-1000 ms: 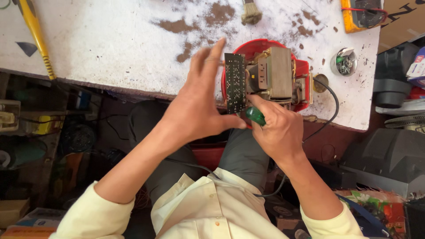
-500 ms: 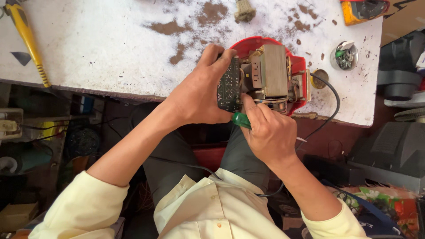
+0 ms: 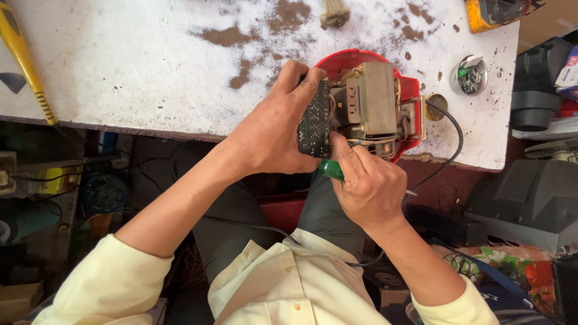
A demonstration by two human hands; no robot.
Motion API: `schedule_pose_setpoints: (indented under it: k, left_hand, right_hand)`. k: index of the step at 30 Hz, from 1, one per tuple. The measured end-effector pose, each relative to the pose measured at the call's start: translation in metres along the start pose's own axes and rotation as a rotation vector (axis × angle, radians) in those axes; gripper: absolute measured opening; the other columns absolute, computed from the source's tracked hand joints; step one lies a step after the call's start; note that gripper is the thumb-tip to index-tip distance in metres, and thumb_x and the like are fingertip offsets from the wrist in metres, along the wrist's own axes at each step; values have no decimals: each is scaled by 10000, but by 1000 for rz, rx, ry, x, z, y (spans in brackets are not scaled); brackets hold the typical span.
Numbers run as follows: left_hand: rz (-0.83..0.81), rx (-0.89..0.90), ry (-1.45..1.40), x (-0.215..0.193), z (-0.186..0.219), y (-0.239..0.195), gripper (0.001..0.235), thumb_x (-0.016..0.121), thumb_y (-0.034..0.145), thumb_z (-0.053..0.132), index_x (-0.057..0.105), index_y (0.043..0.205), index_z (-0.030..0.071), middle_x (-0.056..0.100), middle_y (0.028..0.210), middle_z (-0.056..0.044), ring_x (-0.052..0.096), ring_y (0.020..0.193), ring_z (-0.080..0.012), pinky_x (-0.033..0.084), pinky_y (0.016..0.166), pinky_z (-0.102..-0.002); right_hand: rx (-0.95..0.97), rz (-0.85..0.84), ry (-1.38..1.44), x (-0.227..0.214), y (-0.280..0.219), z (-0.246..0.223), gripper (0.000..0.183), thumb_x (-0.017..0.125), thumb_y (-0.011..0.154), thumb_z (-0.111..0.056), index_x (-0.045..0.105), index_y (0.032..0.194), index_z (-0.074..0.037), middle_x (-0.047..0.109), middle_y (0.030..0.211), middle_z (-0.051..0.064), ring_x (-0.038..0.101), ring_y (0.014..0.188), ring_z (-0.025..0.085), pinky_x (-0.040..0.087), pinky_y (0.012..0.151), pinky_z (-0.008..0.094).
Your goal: The person uses a green-handled screwdriver to adjust components on a circuit board and inside a red plastic housing containing a transformer. They repeatedly tighten and loosen screws, reposition the board, and inspect the internal wiring throughout the clip.
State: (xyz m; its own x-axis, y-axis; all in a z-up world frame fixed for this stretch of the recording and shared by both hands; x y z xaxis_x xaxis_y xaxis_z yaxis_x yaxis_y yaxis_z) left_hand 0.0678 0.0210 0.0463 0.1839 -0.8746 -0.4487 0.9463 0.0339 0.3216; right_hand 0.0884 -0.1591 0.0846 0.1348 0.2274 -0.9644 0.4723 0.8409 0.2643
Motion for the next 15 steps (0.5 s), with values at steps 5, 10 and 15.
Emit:
schedule_pose_setpoints:
  k: [5,10,15]
  left_hand:
    - [7,6,7,1,-1,0,1248,983,494,280,311,1455,-145,407,1288,-243,569,1155,-433,553,900,-453]
    - [21,16,-12,1,-2,-2,1254,992,502,292,307,1462,-135,407,1296,-241,566,1169,-436,550,915,-456]
    - [34,41,-8,0,-1,-1,1248,993,495,284,317,1457,-135,413,1279,-239,562,1158,-432,542,930,-461]
  right_hand:
    - [-2,19,-16,2,-1,-1,500,799,817,-124,691,1300,-53,552,735,44,610,607,226,461,526,375]
    - [-3,35,-27,3,-2,-2,481,790,833,-124,690,1298,-48,548,735,47,614,612,226,464,530,376]
    - [-5,50,-41,3,-1,-3,456,783,842,-106,700,1286,-46,549,734,46,614,610,228,465,529,378]
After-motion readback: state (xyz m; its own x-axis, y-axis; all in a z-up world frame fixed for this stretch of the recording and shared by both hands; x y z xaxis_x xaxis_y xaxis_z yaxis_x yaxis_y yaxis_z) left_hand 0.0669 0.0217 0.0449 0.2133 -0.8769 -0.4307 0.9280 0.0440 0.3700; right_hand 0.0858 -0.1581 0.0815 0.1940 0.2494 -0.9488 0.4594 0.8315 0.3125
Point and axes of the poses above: each hand's wrist, its own y-axis towards the middle knuckle, its own x-axis out of the palm, z = x × y, the point moved 4 cm from there along y, towards the middle knuckle
